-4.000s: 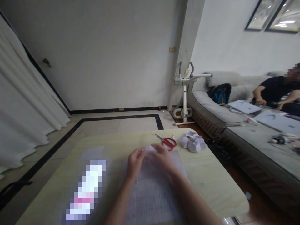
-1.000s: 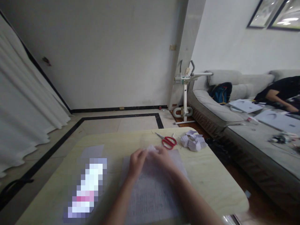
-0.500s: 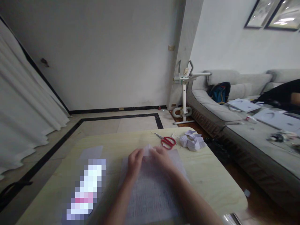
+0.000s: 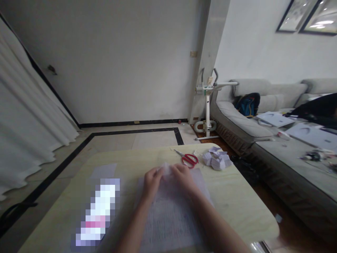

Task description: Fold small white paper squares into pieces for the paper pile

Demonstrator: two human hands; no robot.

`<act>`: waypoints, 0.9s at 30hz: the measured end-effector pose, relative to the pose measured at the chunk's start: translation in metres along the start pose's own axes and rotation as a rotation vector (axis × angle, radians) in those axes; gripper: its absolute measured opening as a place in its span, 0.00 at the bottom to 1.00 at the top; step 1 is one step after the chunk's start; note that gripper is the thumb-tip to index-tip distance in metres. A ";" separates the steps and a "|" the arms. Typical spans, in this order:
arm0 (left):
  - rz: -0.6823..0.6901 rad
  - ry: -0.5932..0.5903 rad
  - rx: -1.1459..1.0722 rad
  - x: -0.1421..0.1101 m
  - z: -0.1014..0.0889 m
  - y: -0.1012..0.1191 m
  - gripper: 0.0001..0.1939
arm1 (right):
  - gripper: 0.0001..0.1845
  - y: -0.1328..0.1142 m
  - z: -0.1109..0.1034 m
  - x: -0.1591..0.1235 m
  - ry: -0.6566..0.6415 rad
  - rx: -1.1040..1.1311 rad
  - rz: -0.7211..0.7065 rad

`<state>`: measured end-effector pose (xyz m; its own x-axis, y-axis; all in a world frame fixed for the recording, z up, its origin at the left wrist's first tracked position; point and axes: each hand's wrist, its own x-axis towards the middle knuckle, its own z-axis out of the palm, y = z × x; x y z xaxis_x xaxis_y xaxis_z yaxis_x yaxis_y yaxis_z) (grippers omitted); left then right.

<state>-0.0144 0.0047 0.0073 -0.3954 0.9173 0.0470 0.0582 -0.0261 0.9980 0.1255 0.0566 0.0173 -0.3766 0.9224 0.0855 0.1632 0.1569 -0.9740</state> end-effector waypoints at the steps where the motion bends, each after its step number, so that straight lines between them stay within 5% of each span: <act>1: -0.007 -0.002 -0.015 0.000 0.000 0.001 0.20 | 0.18 0.000 -0.001 0.001 0.019 -0.025 -0.015; 14: 0.074 -0.006 0.151 0.003 -0.003 -0.002 0.20 | 0.15 0.001 0.002 -0.001 0.005 -0.003 0.042; 27: -0.046 -0.035 0.065 -0.001 0.002 0.002 0.18 | 0.15 0.005 0.000 0.001 0.020 -0.031 -0.022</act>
<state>-0.0119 0.0050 0.0094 -0.3665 0.9304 -0.0011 0.1007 0.0409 0.9941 0.1257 0.0585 0.0130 -0.3617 0.9257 0.1110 0.1831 0.1873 -0.9651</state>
